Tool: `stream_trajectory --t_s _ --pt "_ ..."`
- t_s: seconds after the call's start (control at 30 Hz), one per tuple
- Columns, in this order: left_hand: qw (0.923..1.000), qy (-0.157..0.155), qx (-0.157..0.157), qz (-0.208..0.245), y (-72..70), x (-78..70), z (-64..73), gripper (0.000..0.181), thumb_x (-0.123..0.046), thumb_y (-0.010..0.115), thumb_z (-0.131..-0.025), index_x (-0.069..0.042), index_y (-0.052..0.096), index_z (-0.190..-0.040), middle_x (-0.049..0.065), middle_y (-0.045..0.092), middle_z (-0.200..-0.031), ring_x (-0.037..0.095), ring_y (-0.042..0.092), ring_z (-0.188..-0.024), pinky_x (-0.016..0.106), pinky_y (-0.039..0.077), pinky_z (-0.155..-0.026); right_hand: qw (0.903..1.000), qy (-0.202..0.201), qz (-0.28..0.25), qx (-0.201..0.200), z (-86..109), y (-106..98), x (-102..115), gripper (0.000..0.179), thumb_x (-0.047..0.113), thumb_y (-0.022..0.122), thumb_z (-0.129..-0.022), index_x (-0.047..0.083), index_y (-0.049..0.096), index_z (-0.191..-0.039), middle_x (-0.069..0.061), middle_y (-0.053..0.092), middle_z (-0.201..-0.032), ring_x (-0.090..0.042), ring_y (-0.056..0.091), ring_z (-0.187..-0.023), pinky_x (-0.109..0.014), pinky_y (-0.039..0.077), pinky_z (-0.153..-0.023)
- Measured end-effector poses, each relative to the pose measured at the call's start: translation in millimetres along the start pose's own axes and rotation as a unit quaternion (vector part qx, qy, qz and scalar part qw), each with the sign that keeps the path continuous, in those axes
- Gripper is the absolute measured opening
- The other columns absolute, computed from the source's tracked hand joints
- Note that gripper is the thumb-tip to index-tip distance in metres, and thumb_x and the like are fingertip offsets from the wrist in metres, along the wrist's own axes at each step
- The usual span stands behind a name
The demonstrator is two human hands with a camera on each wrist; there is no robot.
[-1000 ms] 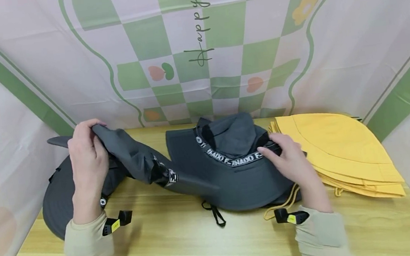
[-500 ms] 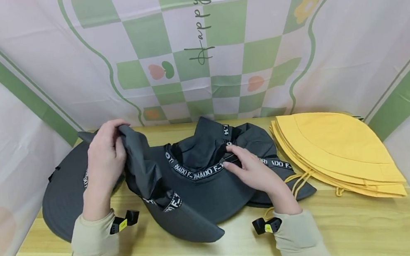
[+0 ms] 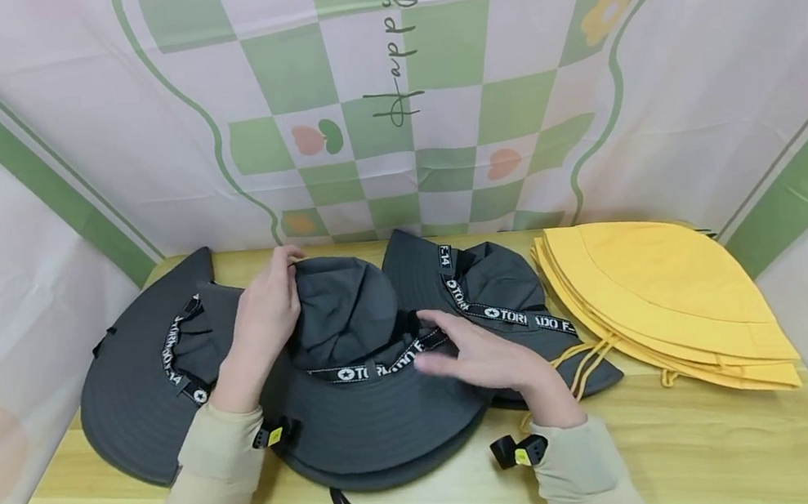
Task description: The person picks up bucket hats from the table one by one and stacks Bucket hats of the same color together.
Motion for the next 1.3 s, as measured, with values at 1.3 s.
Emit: stream_trajectory --t_s 1.3 --pt "0.8877 0.057 0.448 0.09 36.5 45.5 24.9 0.036 -0.04 0.07 -0.093 -0.009 0.069 -0.111 0.007 0.07 -0.098 0.016 0.063 -0.084 0.033 0.05 -0.078 0.9798 0.033 0.155 -0.122 -10.0 -12 -22 0.061 0.026 0.086 -0.079 0.006 0.061 -0.131 -0.019 0.066 -0.129 -0.038 0.063 -0.115 -0.054 0.049 -0.095"
Point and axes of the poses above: each hand's wrist, its own z-axis away from the middle knuckle, its own y-axis out of the palm, x = y × z, the point moved 5 cm from there along -z, towards the middle knuckle
